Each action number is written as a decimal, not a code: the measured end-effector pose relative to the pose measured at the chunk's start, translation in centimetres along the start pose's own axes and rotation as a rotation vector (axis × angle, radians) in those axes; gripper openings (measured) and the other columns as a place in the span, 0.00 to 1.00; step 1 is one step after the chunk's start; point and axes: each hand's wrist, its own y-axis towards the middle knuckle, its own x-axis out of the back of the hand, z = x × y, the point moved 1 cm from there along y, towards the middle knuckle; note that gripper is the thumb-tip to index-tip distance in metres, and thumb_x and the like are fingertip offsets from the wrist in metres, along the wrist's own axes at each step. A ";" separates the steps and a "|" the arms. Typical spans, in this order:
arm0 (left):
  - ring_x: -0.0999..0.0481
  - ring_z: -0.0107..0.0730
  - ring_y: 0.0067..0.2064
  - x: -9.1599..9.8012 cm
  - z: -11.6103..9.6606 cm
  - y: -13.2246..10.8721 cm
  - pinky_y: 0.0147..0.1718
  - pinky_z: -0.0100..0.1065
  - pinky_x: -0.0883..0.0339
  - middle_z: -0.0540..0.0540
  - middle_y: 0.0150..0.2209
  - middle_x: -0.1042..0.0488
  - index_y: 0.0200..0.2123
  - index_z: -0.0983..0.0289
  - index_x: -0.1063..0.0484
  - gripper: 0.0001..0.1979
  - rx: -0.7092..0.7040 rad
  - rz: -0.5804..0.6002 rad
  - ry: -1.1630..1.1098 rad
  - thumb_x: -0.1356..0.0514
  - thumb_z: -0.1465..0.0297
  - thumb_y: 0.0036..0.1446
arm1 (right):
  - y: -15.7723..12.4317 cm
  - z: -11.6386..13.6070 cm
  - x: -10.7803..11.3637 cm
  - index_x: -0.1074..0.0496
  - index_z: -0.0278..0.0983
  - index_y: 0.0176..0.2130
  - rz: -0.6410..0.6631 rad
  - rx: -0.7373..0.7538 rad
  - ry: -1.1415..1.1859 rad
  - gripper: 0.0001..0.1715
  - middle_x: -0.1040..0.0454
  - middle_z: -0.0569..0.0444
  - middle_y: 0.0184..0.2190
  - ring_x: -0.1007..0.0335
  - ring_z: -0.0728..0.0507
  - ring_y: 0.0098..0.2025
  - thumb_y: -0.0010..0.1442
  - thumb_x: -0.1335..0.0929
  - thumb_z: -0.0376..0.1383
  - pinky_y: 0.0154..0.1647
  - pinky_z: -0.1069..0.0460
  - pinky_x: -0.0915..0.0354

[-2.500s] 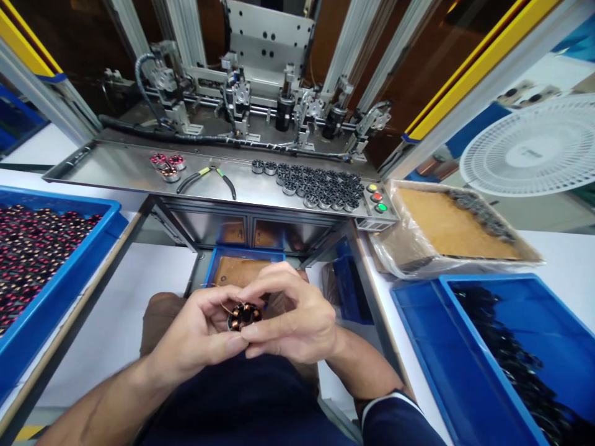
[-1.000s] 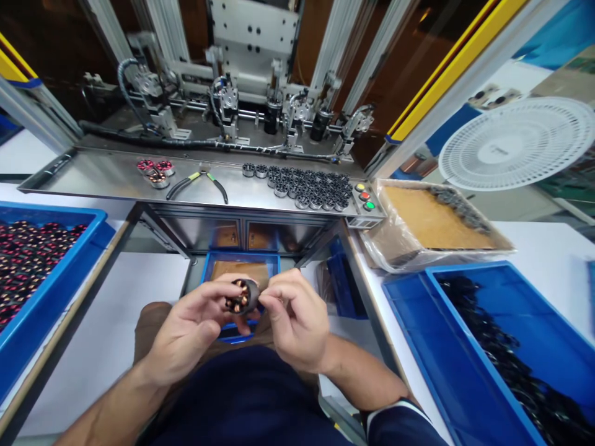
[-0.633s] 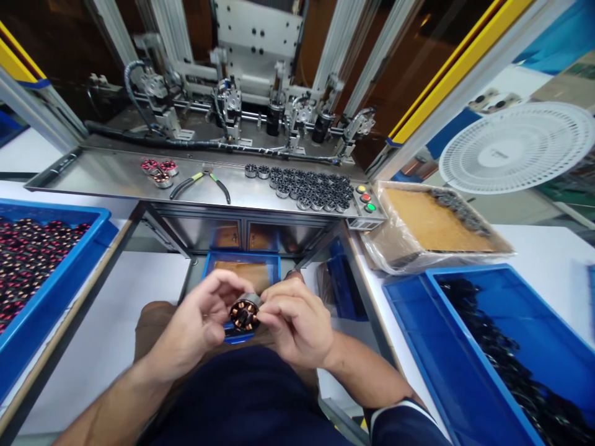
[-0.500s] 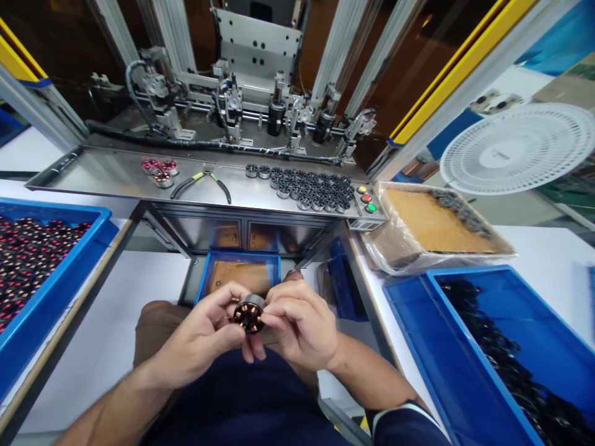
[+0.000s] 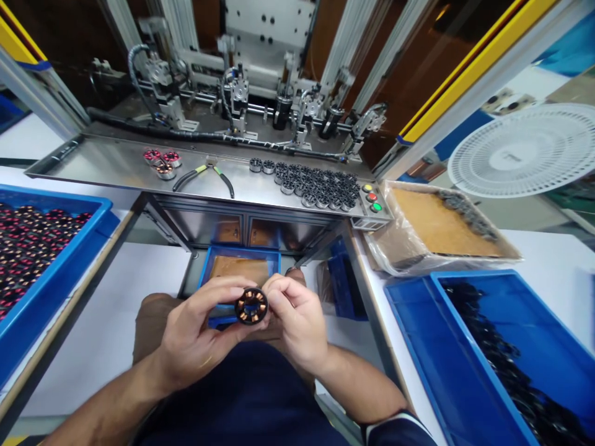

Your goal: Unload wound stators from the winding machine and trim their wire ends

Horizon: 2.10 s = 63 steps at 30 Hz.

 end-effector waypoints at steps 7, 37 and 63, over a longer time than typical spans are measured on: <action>0.21 0.37 0.45 -0.1 0.2 -0.2 0.44 0.35 0.23 0.54 0.46 0.22 0.52 0.56 0.30 0.34 0.043 -0.047 0.016 0.31 0.85 0.42 | -0.1 -1.0 0.1 0.33 0.34 0.27 0.001 -0.101 0.076 0.18 0.34 0.59 0.22 0.37 0.52 0.21 0.60 0.30 0.44 0.22 0.56 0.35; 0.20 0.35 0.34 0.1 0.3 0.2 0.35 0.34 0.24 0.56 0.35 0.20 0.44 0.62 0.25 0.13 0.726 0.238 -0.661 0.34 0.65 0.55 | 1.9 4.6 2.6 0.25 0.33 0.44 0.322 0.714 -0.628 0.21 0.28 0.48 0.36 0.29 0.46 0.36 0.51 0.23 0.35 0.34 0.51 0.28; 0.18 0.37 0.32 -0.9 -0.3 2.2 0.28 0.29 0.26 0.60 0.35 0.20 0.45 0.66 0.26 0.15 0.788 0.485 -0.950 0.42 0.62 0.62 | 0.9 5.8 1.5 0.26 0.32 0.36 0.145 0.694 -0.626 0.07 0.27 0.49 0.31 0.30 0.47 0.34 0.57 0.31 0.23 0.33 0.52 0.31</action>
